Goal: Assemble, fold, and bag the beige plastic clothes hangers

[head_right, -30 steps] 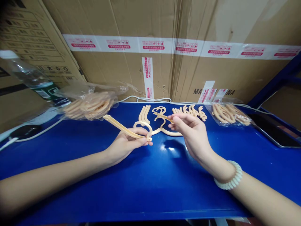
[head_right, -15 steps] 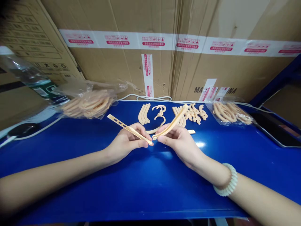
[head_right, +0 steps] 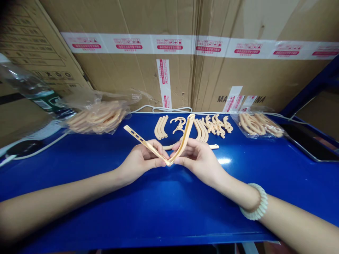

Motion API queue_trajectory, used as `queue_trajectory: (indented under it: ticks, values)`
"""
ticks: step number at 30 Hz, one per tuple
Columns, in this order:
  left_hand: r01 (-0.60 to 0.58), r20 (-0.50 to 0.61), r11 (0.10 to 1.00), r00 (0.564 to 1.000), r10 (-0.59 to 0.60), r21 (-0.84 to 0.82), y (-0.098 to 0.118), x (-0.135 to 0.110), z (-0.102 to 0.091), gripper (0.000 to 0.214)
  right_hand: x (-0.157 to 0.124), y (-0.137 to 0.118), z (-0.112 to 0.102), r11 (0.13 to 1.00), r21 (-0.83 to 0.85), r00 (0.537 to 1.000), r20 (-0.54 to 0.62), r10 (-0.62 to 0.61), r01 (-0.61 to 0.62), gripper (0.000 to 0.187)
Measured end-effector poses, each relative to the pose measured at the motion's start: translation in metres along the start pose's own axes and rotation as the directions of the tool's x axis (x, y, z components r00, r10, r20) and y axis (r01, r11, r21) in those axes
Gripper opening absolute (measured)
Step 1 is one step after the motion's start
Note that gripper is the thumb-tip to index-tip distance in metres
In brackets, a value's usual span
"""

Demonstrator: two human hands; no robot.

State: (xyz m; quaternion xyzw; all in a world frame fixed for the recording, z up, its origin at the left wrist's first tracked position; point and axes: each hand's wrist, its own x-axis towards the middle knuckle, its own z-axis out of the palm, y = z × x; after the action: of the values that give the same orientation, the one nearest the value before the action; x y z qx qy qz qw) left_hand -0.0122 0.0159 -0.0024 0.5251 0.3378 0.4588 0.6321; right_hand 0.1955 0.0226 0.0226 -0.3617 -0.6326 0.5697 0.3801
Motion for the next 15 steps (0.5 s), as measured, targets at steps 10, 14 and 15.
queue_trajectory:
  ticks: [10, 14, 15]
  values:
    - [0.013, -0.052, 0.998, 0.999, -0.010, 0.055, 0.0003, -0.0017, 0.0012, 0.024, -0.0044, -0.0023, 0.0047, 0.997, -0.050, 0.998, -0.030, -0.063, 0.062, 0.024]
    - [0.004, -0.068, 0.999, 0.998, -0.001, 0.043, -0.0008, -0.0013, 0.0014, 0.022, -0.0069, -0.0010, 0.0080, 0.988, -0.065, 0.988, -0.049, -0.145, 0.141, 0.019]
    - [0.003, -0.068, 0.999, 0.998, 0.000, 0.038, -0.0011, -0.0012, 0.0014, 0.022, -0.0070, -0.0007, 0.0087, 0.986, -0.066, 0.986, -0.053, -0.158, 0.154, 0.020]
